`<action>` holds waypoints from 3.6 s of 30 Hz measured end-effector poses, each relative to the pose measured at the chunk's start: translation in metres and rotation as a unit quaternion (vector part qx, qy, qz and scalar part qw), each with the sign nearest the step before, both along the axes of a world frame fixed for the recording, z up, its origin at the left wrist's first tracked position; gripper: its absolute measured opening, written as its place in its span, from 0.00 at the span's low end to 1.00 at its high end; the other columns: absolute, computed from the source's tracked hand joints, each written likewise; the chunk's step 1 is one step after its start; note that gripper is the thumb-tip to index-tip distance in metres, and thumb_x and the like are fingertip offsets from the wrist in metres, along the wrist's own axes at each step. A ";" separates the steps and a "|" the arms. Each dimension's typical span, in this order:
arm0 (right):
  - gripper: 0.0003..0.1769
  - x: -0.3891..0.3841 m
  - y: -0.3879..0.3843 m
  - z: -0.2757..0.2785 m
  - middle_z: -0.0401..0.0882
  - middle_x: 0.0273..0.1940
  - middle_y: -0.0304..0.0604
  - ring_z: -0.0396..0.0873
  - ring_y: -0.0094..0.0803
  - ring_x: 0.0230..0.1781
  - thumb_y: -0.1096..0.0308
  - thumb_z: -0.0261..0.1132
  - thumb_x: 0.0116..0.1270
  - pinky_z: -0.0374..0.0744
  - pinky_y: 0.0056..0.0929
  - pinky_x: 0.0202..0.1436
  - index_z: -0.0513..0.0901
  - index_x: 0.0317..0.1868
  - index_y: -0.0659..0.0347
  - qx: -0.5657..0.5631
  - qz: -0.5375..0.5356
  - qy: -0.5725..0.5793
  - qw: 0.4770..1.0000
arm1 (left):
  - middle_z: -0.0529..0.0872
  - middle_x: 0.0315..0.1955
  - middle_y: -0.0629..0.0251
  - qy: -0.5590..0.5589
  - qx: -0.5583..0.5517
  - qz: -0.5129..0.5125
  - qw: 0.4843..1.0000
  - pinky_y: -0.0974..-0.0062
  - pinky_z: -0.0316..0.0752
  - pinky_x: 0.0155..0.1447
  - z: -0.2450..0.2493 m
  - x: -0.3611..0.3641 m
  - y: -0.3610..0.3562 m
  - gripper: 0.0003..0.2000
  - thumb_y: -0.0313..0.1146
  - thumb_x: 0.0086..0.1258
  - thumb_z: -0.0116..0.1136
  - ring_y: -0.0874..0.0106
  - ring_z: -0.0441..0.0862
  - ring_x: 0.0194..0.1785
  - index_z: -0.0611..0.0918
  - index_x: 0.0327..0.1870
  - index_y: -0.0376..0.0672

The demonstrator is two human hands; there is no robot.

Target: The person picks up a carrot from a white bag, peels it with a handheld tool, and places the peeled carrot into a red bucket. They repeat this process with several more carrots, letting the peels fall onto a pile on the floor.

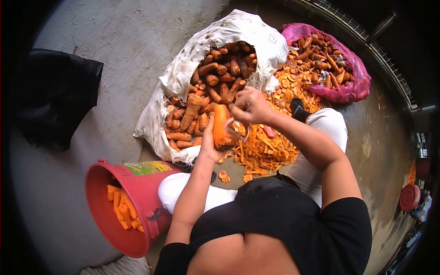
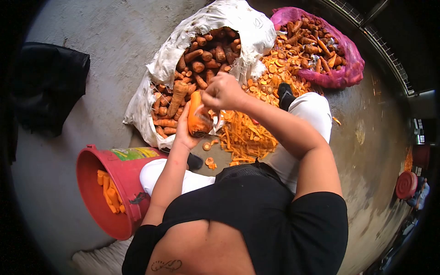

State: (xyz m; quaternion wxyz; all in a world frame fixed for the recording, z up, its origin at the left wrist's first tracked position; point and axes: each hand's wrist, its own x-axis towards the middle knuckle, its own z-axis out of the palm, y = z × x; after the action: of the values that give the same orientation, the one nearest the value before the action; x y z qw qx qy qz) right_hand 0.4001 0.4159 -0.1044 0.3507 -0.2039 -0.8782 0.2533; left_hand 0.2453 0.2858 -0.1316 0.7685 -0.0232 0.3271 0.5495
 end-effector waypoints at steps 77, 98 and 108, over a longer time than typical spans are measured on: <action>0.24 0.011 0.056 -0.016 0.77 0.13 0.41 0.74 0.33 0.13 0.53 0.57 0.65 0.74 0.33 0.29 0.82 0.13 0.54 0.079 -0.260 -0.223 0.936 | 0.84 0.37 0.61 0.039 0.039 -0.083 0.995 0.69 0.84 0.39 0.011 0.007 -0.019 0.24 0.54 0.72 0.52 0.68 0.85 0.37 0.76 0.54 0.42; 0.21 -0.005 0.029 -0.014 0.69 0.09 0.31 0.66 0.26 0.12 0.66 0.60 0.58 0.72 0.28 0.28 0.73 0.07 0.49 0.129 -0.083 -0.103 0.983 | 0.84 0.41 0.58 0.079 0.001 -0.040 0.996 0.69 0.84 0.41 0.003 0.003 -0.026 0.23 0.51 0.72 0.53 0.66 0.85 0.37 0.75 0.57 0.42; 0.22 0.000 0.024 -0.002 0.71 0.07 0.31 0.65 0.22 0.04 0.59 0.57 0.65 0.68 0.26 0.12 0.85 0.15 0.53 -0.051 -0.134 -0.085 0.986 | 0.82 0.45 0.56 0.058 -0.008 -0.030 0.998 0.64 0.84 0.44 0.015 0.005 -0.016 0.27 0.58 0.72 0.48 0.63 0.85 0.43 0.73 0.59 0.43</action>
State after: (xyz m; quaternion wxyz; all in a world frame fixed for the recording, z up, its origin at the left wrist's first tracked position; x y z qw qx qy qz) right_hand 0.3997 0.4395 -0.1062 0.2948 -0.3587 -0.8552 0.2303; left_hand 0.2503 0.2695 -0.1164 0.7639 0.0125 0.3765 0.5240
